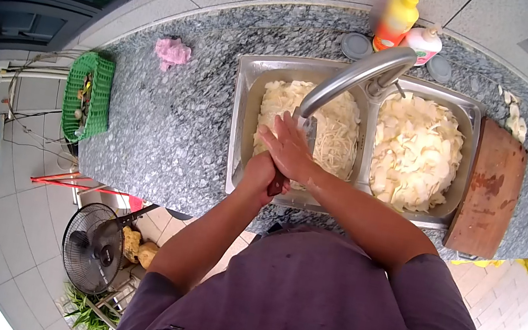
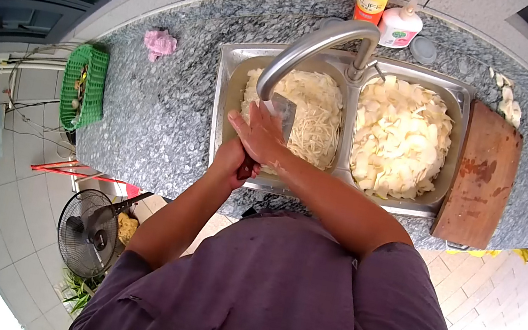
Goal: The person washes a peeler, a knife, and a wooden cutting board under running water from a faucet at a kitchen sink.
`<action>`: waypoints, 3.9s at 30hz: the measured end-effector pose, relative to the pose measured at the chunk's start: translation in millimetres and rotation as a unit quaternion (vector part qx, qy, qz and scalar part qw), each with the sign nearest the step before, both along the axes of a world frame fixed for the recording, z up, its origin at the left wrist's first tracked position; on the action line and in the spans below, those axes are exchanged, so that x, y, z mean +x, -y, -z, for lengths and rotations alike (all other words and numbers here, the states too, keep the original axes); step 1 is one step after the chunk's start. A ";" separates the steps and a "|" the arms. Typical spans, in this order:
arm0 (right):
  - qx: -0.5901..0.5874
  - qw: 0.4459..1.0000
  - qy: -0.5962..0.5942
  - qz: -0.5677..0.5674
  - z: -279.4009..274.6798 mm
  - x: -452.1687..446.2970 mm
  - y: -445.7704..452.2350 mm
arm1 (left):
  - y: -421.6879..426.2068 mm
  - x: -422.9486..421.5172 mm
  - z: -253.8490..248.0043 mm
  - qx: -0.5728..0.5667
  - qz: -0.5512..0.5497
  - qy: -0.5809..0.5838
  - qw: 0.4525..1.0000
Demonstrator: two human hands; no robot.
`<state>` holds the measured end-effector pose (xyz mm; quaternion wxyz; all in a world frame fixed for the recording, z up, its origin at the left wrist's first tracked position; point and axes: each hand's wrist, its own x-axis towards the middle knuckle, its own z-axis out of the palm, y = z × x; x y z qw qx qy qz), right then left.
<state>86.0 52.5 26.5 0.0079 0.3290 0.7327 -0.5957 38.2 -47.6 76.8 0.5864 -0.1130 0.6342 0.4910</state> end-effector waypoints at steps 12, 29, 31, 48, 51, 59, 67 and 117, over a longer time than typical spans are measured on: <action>0.021 0.999 -0.026 -0.037 -5.9 -6.9 -7.5 | -3.1 -7.2 -15.0 0.009 -0.013 0.001 1.000; 0.029 0.998 0.054 -0.001 -0.6 -4.0 -15.9 | 6.0 -2.6 -20.6 0.031 0.023 0.014 0.999; 0.024 0.998 0.053 -0.022 -5.1 -2.1 -12.7 | 4.9 -5.6 -15.6 0.034 0.009 0.021 0.999; 0.038 0.998 0.053 0.000 -5.4 8.6 -8.1 | 3.0 5.4 -21.3 0.045 0.006 0.005 0.999; 0.055 0.997 0.018 0.052 7.6 9.2 -28.7 | 3.7 8.9 -37.4 0.014 0.028 0.007 0.999; 0.030 0.999 0.026 -0.012 6.6 9.4 -13.7 | 10.8 4.3 -28.5 0.019 0.001 0.025 1.000; 0.049 0.998 0.005 0.043 0.2 10.3 -15.9 | 8.8 -5.0 -10.7 0.048 0.036 0.023 0.998; 0.000 0.998 0.053 0.035 4.9 1.8 -32.1 | 11.7 3.7 -35.1 0.034 0.046 -0.007 0.998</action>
